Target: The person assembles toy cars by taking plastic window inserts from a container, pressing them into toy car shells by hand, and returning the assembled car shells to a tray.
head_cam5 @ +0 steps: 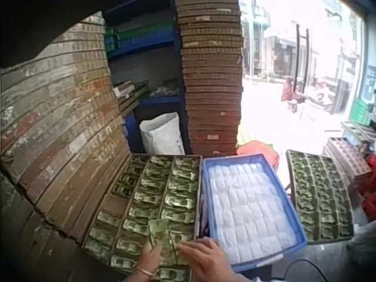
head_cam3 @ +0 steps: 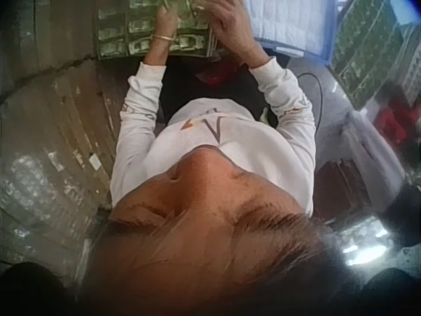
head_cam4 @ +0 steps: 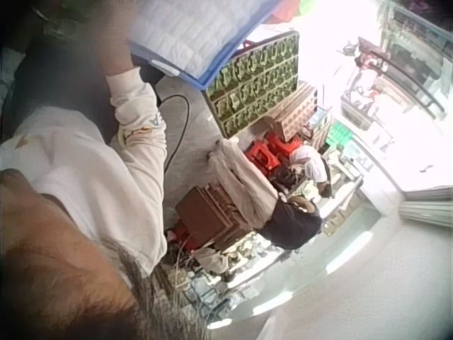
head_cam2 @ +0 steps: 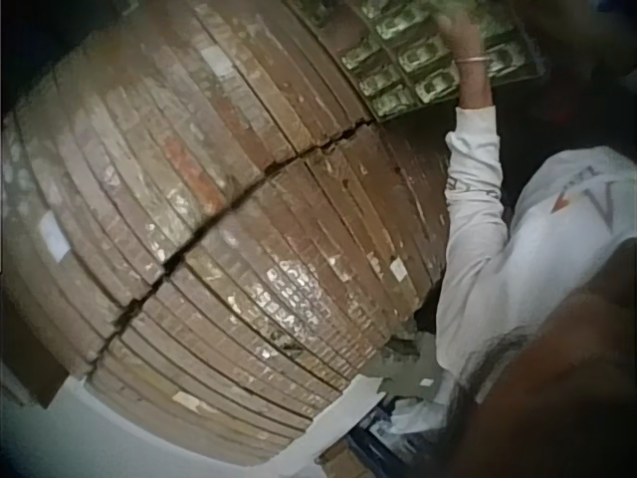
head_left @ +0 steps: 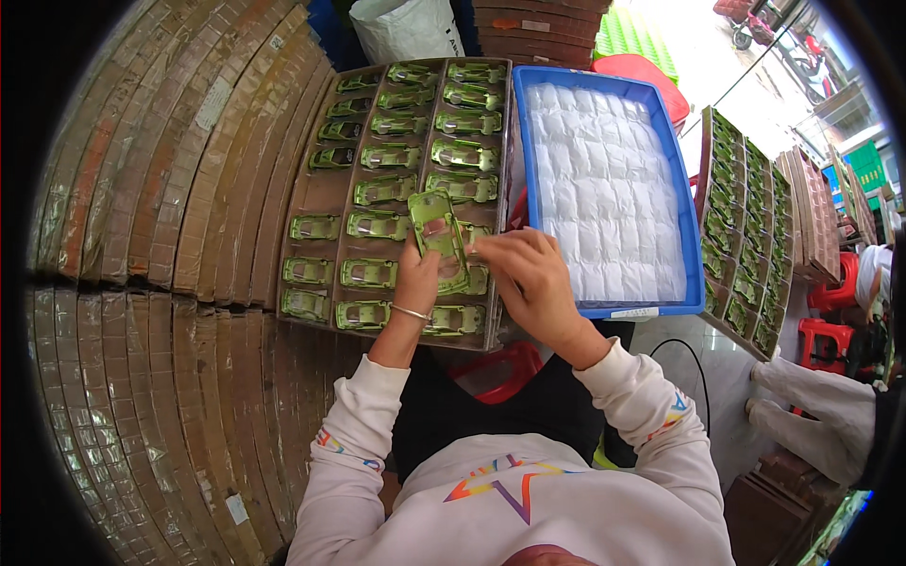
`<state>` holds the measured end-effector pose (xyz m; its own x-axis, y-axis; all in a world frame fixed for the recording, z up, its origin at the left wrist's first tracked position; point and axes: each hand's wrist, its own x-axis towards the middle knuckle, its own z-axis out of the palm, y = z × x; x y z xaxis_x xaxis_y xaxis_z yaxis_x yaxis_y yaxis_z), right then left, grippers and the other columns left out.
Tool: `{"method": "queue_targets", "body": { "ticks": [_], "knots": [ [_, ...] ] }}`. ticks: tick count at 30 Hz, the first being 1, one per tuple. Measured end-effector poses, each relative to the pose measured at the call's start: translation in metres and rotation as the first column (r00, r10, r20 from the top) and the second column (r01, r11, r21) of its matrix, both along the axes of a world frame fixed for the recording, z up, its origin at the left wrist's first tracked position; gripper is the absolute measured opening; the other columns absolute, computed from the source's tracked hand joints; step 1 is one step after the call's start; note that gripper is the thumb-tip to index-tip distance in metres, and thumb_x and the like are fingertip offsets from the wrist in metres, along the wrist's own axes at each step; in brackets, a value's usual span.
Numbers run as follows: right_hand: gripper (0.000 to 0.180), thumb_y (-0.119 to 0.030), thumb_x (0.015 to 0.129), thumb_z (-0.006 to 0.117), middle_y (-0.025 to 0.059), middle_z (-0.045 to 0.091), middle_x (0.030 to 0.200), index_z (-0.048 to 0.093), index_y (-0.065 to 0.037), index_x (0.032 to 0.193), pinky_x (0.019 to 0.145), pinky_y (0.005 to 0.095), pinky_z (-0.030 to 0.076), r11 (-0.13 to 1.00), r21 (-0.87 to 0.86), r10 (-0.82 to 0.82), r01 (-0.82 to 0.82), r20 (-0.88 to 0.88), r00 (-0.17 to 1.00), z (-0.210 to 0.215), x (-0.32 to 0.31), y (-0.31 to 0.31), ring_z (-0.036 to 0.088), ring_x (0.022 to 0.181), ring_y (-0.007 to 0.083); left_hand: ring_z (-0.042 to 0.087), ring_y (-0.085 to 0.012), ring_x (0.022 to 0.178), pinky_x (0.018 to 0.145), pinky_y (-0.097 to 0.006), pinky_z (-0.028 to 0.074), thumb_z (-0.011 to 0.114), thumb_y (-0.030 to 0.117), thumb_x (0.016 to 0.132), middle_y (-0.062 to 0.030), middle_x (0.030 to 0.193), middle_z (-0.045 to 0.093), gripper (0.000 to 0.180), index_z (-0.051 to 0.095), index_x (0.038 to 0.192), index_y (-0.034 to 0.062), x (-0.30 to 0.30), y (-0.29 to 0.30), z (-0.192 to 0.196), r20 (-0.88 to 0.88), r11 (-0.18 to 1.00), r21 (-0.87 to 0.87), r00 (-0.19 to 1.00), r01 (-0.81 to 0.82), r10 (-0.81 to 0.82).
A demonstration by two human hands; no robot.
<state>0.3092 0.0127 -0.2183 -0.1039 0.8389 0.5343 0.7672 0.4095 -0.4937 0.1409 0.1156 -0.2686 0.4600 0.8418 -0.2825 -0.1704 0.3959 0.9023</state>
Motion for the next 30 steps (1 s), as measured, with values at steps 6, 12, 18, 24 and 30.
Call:
{"method": "queue_targets", "body": {
  "ticks": [6, 12, 18, 24, 30],
  "knots": [
    [0.041, -0.008, 0.084, 0.068, 0.0103, 0.067, 0.101, 0.057, 0.000, 0.123, 0.078, 0.0293, 0.049, 0.804, -0.566, -0.301, -0.180, -0.650, 0.698, -0.027, -0.021, 0.025, 0.062, 0.091, 0.0157, 0.062, -0.0162, 0.090, 0.084, -0.030, 0.051, 0.043, -0.005, 0.085, -0.0104, 0.113, 0.060, 0.049, 0.044, 0.133, 0.0025, -0.001, -0.015, -0.009, -0.279, 0.922, 0.379, 0.959, 0.075, 0.037],
    [0.035, 0.000, 0.081, 0.064, 0.0097, 0.066, 0.095, 0.057, 0.002, 0.116, 0.075, 0.0294, 0.049, 0.867, -0.490, -0.309, -0.094, -0.674, 0.671, -0.049, -0.031, 0.030, 0.059, 0.087, 0.0091, 0.060, -0.0156, 0.094, 0.084, -0.031, 0.050, 0.046, -0.005, 0.084, -0.0108, 0.110, 0.060, 0.053, 0.041, 0.136, 0.0002, 0.000, -0.026, 0.018, -0.465, 0.927, 0.318, 0.885, 0.198, -0.029],
    [0.029, 0.001, 0.079, 0.064, 0.0156, 0.062, 0.087, 0.056, 0.002, 0.107, 0.072, 0.0320, 0.049, 0.896, -0.441, -0.321, 0.050, -0.567, 0.759, -0.039, -0.034, 0.030, 0.062, 0.079, 0.0206, 0.065, -0.0328, 0.096, 0.081, -0.038, 0.051, 0.049, 0.001, 0.085, -0.0216, 0.109, 0.062, 0.053, 0.037, 0.137, -0.0003, -0.005, -0.025, -0.011, -0.524, 0.806, 0.550, 0.842, 0.221, 0.127],
    [0.030, 0.002, 0.079, 0.064, 0.0167, 0.060, 0.092, 0.056, 0.000, 0.108, 0.068, 0.0342, 0.048, 0.933, -0.357, -0.253, 0.044, -0.565, 0.786, -0.033, -0.038, 0.039, 0.060, 0.078, 0.0293, 0.066, -0.0332, 0.094, 0.080, -0.038, 0.051, 0.051, 0.006, 0.089, -0.0219, 0.106, 0.064, 0.040, 0.046, 0.128, -0.0005, -0.009, -0.017, -0.028, -0.300, 0.797, 0.599, 0.944, 0.074, 0.138],
    [0.033, 0.004, 0.076, 0.063, 0.0167, 0.059, 0.092, 0.057, 0.000, 0.109, 0.066, 0.0342, 0.048, 0.952, -0.299, -0.227, 0.069, -0.535, 0.814, -0.040, -0.039, 0.041, 0.059, 0.077, 0.0309, 0.067, -0.0248, 0.090, 0.076, -0.035, 0.054, 0.056, 0.006, 0.090, -0.0133, 0.098, 0.068, 0.030, 0.054, 0.119, -0.0004, -0.002, -0.020, -0.028, -0.400, 0.800, 0.598, 0.883, 0.048, 0.247]
  ]
}}
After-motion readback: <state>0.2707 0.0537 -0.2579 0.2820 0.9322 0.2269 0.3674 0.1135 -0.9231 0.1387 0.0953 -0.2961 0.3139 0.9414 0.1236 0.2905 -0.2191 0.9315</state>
